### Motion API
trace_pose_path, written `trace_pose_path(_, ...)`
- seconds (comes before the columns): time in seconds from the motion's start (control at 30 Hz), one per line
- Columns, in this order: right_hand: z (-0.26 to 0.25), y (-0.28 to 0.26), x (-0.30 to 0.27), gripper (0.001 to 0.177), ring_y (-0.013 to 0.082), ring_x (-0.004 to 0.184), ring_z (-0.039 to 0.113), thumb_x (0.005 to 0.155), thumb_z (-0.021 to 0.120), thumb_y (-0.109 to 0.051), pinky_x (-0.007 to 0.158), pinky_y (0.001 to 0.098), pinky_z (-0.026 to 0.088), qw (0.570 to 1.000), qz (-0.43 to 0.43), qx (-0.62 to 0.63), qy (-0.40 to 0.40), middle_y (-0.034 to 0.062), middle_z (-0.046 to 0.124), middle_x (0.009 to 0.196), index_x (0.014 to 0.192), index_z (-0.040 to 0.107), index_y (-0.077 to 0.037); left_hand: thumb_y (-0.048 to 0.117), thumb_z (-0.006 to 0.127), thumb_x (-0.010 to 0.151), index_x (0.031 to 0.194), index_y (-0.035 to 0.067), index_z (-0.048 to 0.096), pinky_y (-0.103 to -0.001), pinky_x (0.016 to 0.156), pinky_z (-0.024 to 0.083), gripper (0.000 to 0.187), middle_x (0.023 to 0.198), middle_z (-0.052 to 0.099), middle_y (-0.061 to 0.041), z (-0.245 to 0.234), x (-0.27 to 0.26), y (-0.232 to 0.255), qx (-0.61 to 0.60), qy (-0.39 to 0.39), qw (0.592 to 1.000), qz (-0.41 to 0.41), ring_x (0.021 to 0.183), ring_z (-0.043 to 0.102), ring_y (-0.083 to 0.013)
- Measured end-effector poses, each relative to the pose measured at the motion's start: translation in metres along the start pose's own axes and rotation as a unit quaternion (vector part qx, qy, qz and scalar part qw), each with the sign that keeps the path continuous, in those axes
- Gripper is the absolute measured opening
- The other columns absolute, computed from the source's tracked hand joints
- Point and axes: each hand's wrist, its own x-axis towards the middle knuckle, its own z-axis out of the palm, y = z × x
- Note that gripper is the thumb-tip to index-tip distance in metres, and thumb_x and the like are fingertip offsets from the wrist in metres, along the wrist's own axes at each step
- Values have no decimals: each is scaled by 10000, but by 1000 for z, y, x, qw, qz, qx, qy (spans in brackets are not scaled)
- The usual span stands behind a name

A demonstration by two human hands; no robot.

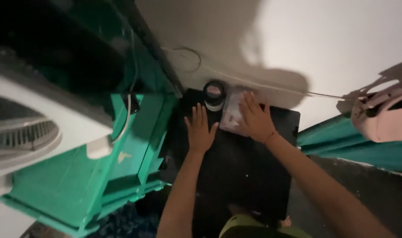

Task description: The person picks up a box from a bed, moves it to a nightstand, and then wraps the cords of a hair straightener and a hair dryer by hand before placing them into a small storage bag on the bed.

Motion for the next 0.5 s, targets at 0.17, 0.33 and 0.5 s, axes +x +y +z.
trace_pose_path(0.17,-9,17,-54,795,319,1557,213,1043,312,-596,1201,699,90,999,-16,-20,-30,132,184,1717,1659,207,-104,549,378,1080,1616,23,226,-711,1186,159,766,1703,151,-184,21,-46,13,88,45,995,-11,1561,173,-364)
trace_pose_path(0.33,-39,30,-94,883,322,1575,140,1032,250,-720,1213,710,20,993,-52,44,-100,123,126,1724,1652,180,-95,580,360,1066,1626,71,234,-681,1190,183,767,1709,170,-133,32,-112,52,146,89,983,-70,1570,168,-329)
trace_pose_path(0.5,-57,33,-125,802,385,1529,283,1044,406,-586,1169,748,157,985,-168,44,-17,173,252,1695,1615,293,-33,483,440,1063,1617,76,243,-684,1215,169,715,1706,191,-122,40,-192,108,124,130,971,-156,1577,165,-301)
